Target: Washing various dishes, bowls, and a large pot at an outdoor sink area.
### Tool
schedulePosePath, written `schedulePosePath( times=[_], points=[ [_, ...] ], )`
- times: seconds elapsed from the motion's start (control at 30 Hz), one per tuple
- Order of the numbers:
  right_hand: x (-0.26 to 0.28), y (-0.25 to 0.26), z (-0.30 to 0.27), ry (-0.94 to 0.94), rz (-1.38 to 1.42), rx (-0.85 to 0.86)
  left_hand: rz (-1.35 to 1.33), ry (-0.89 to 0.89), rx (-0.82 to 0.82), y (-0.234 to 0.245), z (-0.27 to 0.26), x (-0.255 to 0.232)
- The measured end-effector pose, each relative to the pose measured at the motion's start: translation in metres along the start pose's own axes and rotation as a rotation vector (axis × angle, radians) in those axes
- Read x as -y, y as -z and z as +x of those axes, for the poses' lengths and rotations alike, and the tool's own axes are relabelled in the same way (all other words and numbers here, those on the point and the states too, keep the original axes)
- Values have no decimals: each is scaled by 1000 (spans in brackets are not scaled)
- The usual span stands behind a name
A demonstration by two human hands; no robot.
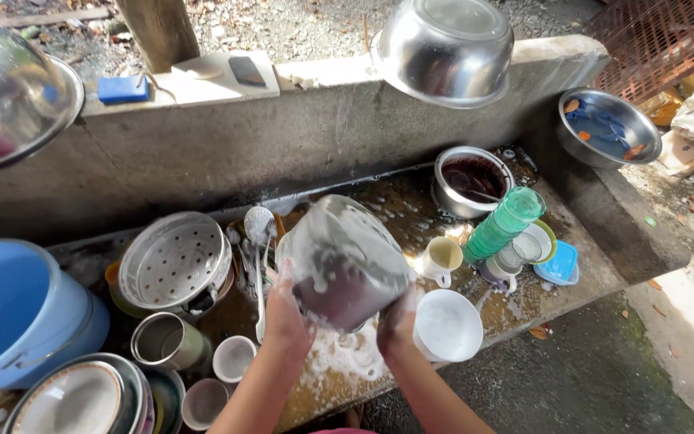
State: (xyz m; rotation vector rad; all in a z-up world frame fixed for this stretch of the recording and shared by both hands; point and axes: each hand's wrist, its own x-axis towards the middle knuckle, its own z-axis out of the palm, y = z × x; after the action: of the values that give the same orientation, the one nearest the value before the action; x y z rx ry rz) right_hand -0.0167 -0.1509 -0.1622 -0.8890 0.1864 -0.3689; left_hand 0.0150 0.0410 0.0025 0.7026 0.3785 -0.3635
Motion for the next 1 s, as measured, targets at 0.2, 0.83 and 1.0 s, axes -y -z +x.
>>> schedulePosePath(
  times=[0.2,0.83,1.0],
  points=[
    [10,-72,-41,1065,-1111,-136,177,153,-412,-6,13,14],
    [31,-39,-26,341,-880,320,210,55,-71,48,38,19],
    [71,-78,-6,-343,-440,10,294,190,102,67,41,21]
  ],
)
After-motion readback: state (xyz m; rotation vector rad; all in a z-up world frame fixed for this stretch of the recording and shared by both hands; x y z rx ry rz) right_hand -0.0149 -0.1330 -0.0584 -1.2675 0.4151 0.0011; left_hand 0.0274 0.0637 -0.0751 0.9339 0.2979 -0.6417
